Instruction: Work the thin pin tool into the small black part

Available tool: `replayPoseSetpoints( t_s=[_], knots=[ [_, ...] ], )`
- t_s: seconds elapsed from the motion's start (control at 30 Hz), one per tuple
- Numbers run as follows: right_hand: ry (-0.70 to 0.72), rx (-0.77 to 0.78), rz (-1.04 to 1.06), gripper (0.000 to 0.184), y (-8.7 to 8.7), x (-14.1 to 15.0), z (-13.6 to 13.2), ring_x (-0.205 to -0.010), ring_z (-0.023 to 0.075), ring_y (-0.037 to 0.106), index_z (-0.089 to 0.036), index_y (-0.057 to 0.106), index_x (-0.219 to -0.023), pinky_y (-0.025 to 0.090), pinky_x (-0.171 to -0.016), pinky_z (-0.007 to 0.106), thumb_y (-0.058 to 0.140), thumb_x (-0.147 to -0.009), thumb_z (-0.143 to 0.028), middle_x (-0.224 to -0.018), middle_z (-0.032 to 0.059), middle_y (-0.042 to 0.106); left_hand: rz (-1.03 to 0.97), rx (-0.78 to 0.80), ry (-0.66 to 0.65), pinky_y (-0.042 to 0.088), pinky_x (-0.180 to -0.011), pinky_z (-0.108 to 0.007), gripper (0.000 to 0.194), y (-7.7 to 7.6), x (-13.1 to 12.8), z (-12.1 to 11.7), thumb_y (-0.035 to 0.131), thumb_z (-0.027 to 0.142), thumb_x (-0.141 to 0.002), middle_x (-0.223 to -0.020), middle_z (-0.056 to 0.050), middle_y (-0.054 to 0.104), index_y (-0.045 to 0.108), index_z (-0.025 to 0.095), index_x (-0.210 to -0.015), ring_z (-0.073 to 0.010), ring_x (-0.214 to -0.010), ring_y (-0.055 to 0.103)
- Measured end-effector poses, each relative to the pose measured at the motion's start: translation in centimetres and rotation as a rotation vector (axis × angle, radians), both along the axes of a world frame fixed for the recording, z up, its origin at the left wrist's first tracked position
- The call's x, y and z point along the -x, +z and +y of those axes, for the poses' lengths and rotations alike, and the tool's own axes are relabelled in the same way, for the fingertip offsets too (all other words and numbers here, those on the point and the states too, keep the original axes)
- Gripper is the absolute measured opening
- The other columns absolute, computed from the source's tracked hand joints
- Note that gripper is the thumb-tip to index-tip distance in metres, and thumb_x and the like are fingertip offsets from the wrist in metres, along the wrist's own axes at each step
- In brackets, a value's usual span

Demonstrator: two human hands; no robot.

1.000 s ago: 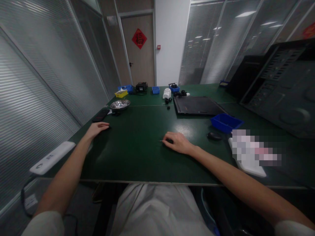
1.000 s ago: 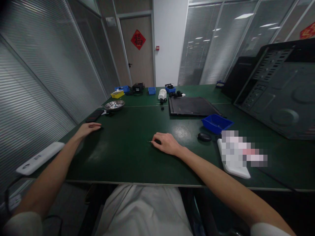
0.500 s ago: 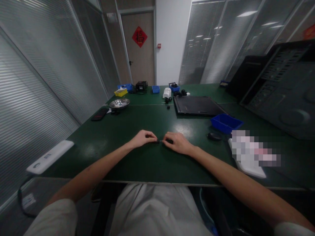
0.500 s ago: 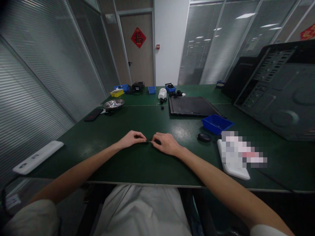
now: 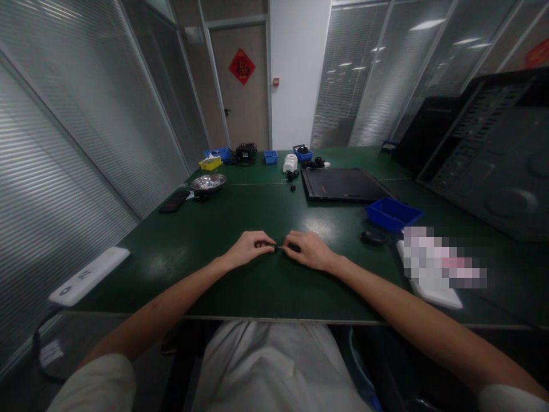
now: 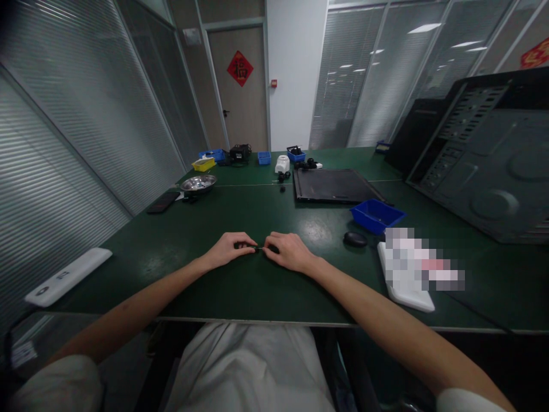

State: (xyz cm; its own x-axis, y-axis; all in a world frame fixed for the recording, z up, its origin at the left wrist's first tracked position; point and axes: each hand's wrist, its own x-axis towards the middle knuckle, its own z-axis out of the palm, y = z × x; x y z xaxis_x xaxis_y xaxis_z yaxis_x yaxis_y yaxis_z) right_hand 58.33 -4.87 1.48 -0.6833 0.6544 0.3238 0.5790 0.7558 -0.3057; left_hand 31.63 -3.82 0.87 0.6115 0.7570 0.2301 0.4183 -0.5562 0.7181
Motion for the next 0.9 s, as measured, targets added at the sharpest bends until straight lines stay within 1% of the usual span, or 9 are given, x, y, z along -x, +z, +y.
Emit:
replayPoseSetpoints(
  t_s=[0.17,0.3,0.43,0.53,0.63,0.7,0.9],
  knots=[
    [0.009,-0.004,0.012,0.013,-0.1,0.0,-0.1,-0.080,0.0153,0.062,-0.022,0.067,-0.102,0.040,-0.071,0.027,0.058,-0.100,-0.032,-0.098,0.0026,0.068,0.010,-0.072,-0.003,0.050,-0.081,-0.029,0.030,0.5,-0.1,-0.5,0.068,0.039,-0.095,-0.105,-0.009,0.073,0.079,0.018,-0.113,-0.0188,-0.089,0.066],
    [0.024,0.009,0.047,0.016,0.1,0.0,-0.3,-0.079,0.0150,0.062,-0.022,0.066,-0.103,0.041,-0.071,0.026,0.055,-0.102,-0.033,-0.097,0.0028,0.067,-0.036,-0.104,-0.027,0.052,-0.090,-0.030,0.025,0.6,-0.2,-0.8,0.068,0.033,-0.096,-0.110,-0.008,0.075,0.080,0.019,-0.112,-0.0202,-0.099,0.069],
    [0.029,0.009,0.100,0.017,0.3,0.0,-0.4,-0.080,0.0153,0.062,-0.021,0.066,-0.103,0.041,-0.072,0.026,0.053,-0.104,-0.033,-0.096,0.0030,0.067,-0.081,-0.106,-0.008,0.052,-0.094,-0.031,0.025,0.5,-0.3,-0.8,0.068,0.032,-0.096,-0.111,-0.008,0.076,0.080,0.019,-0.114,-0.0210,-0.103,0.070],
    [0.031,0.000,0.078,0.016,0.3,0.0,-0.4,-0.080,0.0152,0.062,-0.021,0.066,-0.103,0.041,-0.072,0.027,0.054,-0.103,-0.032,-0.096,0.0030,0.067,-0.067,-0.117,-0.002,0.052,-0.092,-0.030,0.025,0.5,-0.3,-0.9,0.068,0.033,-0.096,-0.111,-0.008,0.075,0.080,0.019,-0.114,-0.0206,-0.101,0.070],
    [0.029,-0.021,0.010,0.015,0.3,0.2,-0.5,-0.078,0.0151,0.061,-0.021,0.067,-0.103,0.039,-0.069,0.027,0.056,-0.102,-0.032,-0.098,0.0031,0.067,-0.014,-0.127,-0.008,0.053,-0.082,-0.029,0.026,0.6,-0.3,-1.0,0.067,0.033,-0.097,-0.107,-0.009,0.075,0.080,0.019,-0.113,-0.0190,-0.092,0.069],
    [0.024,-0.037,-0.019,0.016,0.3,0.4,-0.6,-0.078,0.0151,0.061,-0.022,0.067,-0.103,0.037,-0.067,0.027,0.057,-0.102,-0.033,-0.099,0.0035,0.067,0.007,-0.128,-0.016,0.052,-0.078,-0.028,0.026,0.6,-0.4,-1.0,0.067,0.034,-0.096,-0.105,-0.009,0.074,0.080,0.018,-0.113,-0.0182,-0.087,0.068],
    [0.015,-0.038,-0.014,0.016,-0.1,0.9,-0.8,-0.077,0.0151,0.061,-0.021,0.066,-0.104,0.037,-0.066,0.027,0.055,-0.103,-0.033,-0.098,0.0037,0.067,-0.040,-0.112,-0.023,0.053,-0.086,-0.029,0.023,0.5,-0.9,-1.2,0.068,0.032,-0.095,-0.107,-0.008,0.075,0.081,0.019,-0.109,-0.0198,-0.095,0.070]
  ],
)
